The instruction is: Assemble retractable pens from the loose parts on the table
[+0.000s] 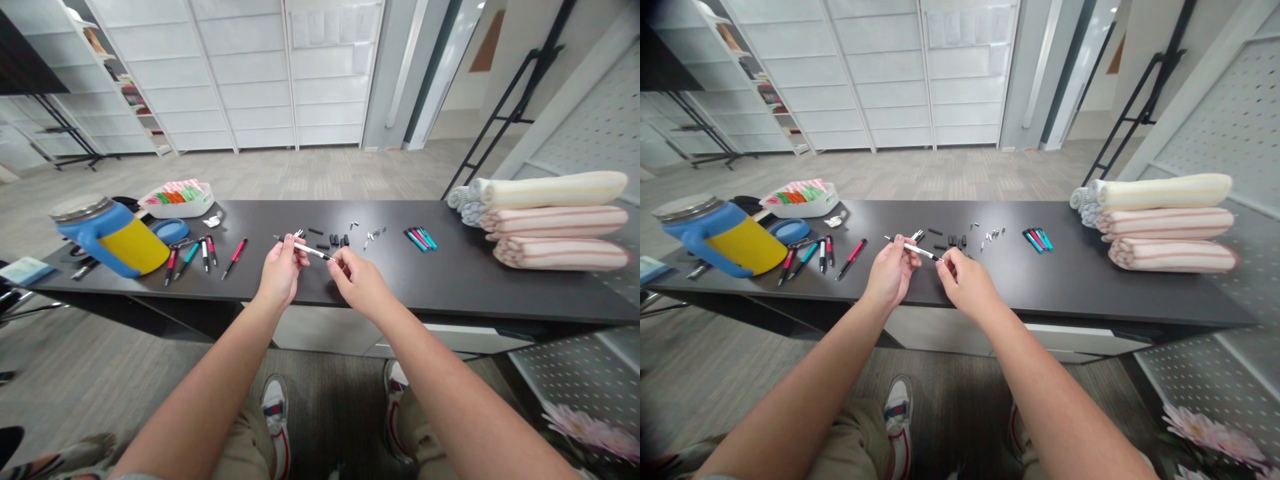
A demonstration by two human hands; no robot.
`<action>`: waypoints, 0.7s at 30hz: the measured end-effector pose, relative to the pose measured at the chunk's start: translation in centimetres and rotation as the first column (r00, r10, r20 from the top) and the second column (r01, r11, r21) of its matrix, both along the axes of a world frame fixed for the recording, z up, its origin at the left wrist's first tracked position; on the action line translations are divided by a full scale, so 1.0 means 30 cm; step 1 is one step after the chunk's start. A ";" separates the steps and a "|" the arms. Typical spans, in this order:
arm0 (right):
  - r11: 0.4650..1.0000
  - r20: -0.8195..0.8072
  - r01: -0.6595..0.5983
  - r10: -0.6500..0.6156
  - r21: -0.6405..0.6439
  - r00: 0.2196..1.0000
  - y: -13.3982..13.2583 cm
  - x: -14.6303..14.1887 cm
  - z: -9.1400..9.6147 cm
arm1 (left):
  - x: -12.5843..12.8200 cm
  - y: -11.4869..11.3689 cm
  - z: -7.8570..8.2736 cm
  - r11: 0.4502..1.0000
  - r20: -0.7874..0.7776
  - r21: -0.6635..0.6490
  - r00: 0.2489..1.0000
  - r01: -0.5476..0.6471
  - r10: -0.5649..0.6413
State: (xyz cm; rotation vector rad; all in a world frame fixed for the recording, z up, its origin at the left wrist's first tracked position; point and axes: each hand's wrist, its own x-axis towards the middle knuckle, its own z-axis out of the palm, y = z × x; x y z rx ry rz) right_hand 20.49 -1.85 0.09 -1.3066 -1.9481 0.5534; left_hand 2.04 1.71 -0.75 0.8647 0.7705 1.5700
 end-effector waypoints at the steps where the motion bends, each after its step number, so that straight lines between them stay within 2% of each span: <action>1: 1.000 0.018 -0.013 0.013 0.014 1.000 -0.001 0.000 0.001 | 0.000 0.000 0.000 1.000 0.002 0.001 1.000 0.000 0.000; 4: 0.997 0.059 -0.062 0.059 0.040 0.996 0.000 -0.001 0.003 | -0.001 0.001 -0.001 1.000 0.003 0.003 1.000 0.007 -0.007; 9: 1.000 0.049 -0.012 0.011 0.013 0.999 0.001 -0.001 0.003 | -0.001 0.003 -0.004 1.000 0.015 -0.004 1.000 -0.006 0.006; 13: 0.999 0.073 -0.040 0.037 0.036 0.997 0.003 0.000 0.001 | -0.002 0.006 -0.006 1.000 0.010 0.000 1.000 0.003 -0.003; 17: 1.000 0.038 -0.013 0.012 0.011 0.999 0.004 0.001 -0.005 | -0.001 0.005 -0.002 1.000 0.016 -0.004 1.000 -0.007 0.007; 21: 0.997 0.041 -0.053 0.051 0.048 0.998 0.006 0.003 -0.009 | -0.001 0.002 0.001 1.000 0.011 -0.003 1.000 -0.011 0.011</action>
